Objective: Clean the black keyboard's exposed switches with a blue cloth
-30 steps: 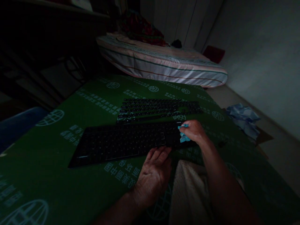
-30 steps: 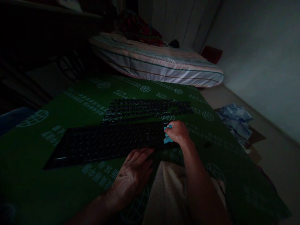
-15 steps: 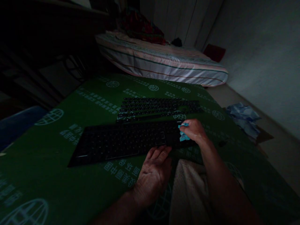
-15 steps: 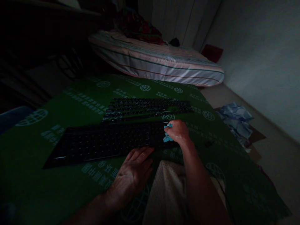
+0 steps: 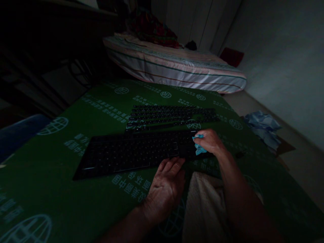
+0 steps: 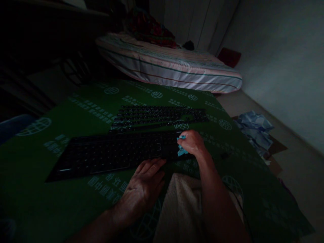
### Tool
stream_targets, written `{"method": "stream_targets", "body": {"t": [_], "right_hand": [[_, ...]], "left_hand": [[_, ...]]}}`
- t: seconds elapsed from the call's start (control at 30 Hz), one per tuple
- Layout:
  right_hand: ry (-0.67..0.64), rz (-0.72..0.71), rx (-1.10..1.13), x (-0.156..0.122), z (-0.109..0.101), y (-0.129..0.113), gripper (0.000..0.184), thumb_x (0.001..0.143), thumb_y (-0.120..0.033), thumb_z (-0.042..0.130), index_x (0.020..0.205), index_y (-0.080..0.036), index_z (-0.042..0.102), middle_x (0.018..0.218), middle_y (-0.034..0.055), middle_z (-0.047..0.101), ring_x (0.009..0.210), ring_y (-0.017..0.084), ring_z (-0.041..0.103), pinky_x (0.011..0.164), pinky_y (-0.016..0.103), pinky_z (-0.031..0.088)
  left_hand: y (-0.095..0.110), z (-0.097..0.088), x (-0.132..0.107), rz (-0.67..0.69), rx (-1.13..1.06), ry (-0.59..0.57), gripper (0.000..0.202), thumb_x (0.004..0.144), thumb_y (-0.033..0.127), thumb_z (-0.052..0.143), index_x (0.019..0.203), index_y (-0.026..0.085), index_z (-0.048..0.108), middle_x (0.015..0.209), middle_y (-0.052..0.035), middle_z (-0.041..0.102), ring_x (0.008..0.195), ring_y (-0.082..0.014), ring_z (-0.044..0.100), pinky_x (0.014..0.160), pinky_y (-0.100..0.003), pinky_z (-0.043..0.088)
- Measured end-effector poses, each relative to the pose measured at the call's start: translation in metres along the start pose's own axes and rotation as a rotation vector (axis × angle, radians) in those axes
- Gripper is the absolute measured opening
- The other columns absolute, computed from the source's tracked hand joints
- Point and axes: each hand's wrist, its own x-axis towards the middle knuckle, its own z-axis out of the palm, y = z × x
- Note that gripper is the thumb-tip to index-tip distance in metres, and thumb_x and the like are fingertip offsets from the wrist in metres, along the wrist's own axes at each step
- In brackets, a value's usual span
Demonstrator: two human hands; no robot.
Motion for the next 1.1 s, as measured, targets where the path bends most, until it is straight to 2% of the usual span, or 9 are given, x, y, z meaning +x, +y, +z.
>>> {"method": "stream_targets", "body": {"t": [0.17, 0.37, 0.5, 0.67, 0.8, 0.93, 1.1], "right_hand": [[-0.011, -0.034, 0.013, -0.001, 0.0013, -0.0009, 0.018, 0.066, -0.025, 0.058, 0.074, -0.018, 0.073, 0.057, -0.0004, 0.065, 0.051, 0.012, 0.058, 0.048, 0.02, 0.038], [0.011, -0.015, -0.112, -0.0003, -0.0003, -0.0009, 0.019, 0.064, -0.024, 0.058, 0.073, -0.021, 0.073, 0.059, 0.0001, 0.065, 0.053, 0.014, 0.057, 0.049, 0.022, 0.036], [0.002, 0.0, -0.058, 0.0008, -0.0024, 0.0031, 0.017, 0.064, -0.023, 0.057, 0.07, -0.02, 0.073, 0.06, 0.0007, 0.065, 0.056, 0.014, 0.058, 0.05, 0.022, 0.038], [-0.02, -0.036, 0.042, -0.0001, -0.0036, 0.0041, 0.022, 0.065, -0.019, 0.056, 0.078, -0.02, 0.074, 0.063, -0.0002, 0.066, 0.055, 0.012, 0.059, 0.051, 0.02, 0.04], [-0.045, -0.068, -0.013, -0.0009, -0.0023, 0.0027, 0.023, 0.065, -0.019, 0.056, 0.08, -0.021, 0.074, 0.063, -0.0004, 0.067, 0.054, 0.012, 0.059, 0.051, 0.02, 0.04], [-0.015, -0.055, -0.089, 0.0001, -0.0009, 0.0027, 0.023, 0.065, -0.02, 0.057, 0.079, -0.022, 0.075, 0.066, 0.0003, 0.069, 0.058, 0.014, 0.062, 0.054, 0.021, 0.042], [-0.013, -0.029, -0.061, 0.0008, -0.0025, 0.0039, 0.021, 0.065, -0.019, 0.059, 0.078, -0.021, 0.075, 0.068, 0.001, 0.07, 0.06, 0.015, 0.063, 0.054, 0.021, 0.043]], "left_hand": [[-0.0002, -0.0006, 0.0001, -0.012, -0.018, -0.004, 0.018, 0.087, 0.016, 0.046, 0.091, 0.017, 0.064, 0.124, -0.0069, 0.057, 0.115, -0.0249, 0.049, 0.103, -0.047, 0.038], [-0.0012, 0.0009, -0.0006, -0.016, -0.017, -0.009, 0.017, 0.087, 0.017, 0.047, 0.092, 0.017, 0.064, 0.125, -0.0061, 0.057, 0.114, -0.0248, 0.05, 0.102, -0.047, 0.039], [-0.0002, -0.0001, -0.0002, -0.018, -0.014, -0.006, 0.017, 0.087, 0.016, 0.048, 0.093, 0.017, 0.064, 0.124, -0.0054, 0.057, 0.114, -0.0243, 0.05, 0.102, -0.047, 0.039], [-0.0006, 0.0, -0.0003, -0.023, -0.023, -0.021, 0.017, 0.087, 0.017, 0.048, 0.094, 0.017, 0.063, 0.125, -0.0056, 0.057, 0.115, -0.0248, 0.049, 0.102, -0.047, 0.039], [-0.0016, 0.0008, -0.0009, -0.016, -0.031, -0.023, 0.017, 0.087, 0.016, 0.047, 0.092, 0.017, 0.063, 0.126, -0.0063, 0.056, 0.116, -0.025, 0.049, 0.103, -0.047, 0.038], [-0.0004, -0.0015, -0.0003, -0.019, -0.041, -0.029, 0.019, 0.089, 0.017, 0.045, 0.093, 0.017, 0.064, 0.126, -0.0065, 0.056, 0.116, -0.0246, 0.049, 0.103, -0.048, 0.038], [0.0012, -0.004, 0.0007, -0.02, -0.037, -0.01, 0.018, 0.087, 0.016, 0.046, 0.092, 0.017, 0.064, 0.124, -0.0063, 0.057, 0.115, -0.0246, 0.05, 0.103, -0.047, 0.039]]}}
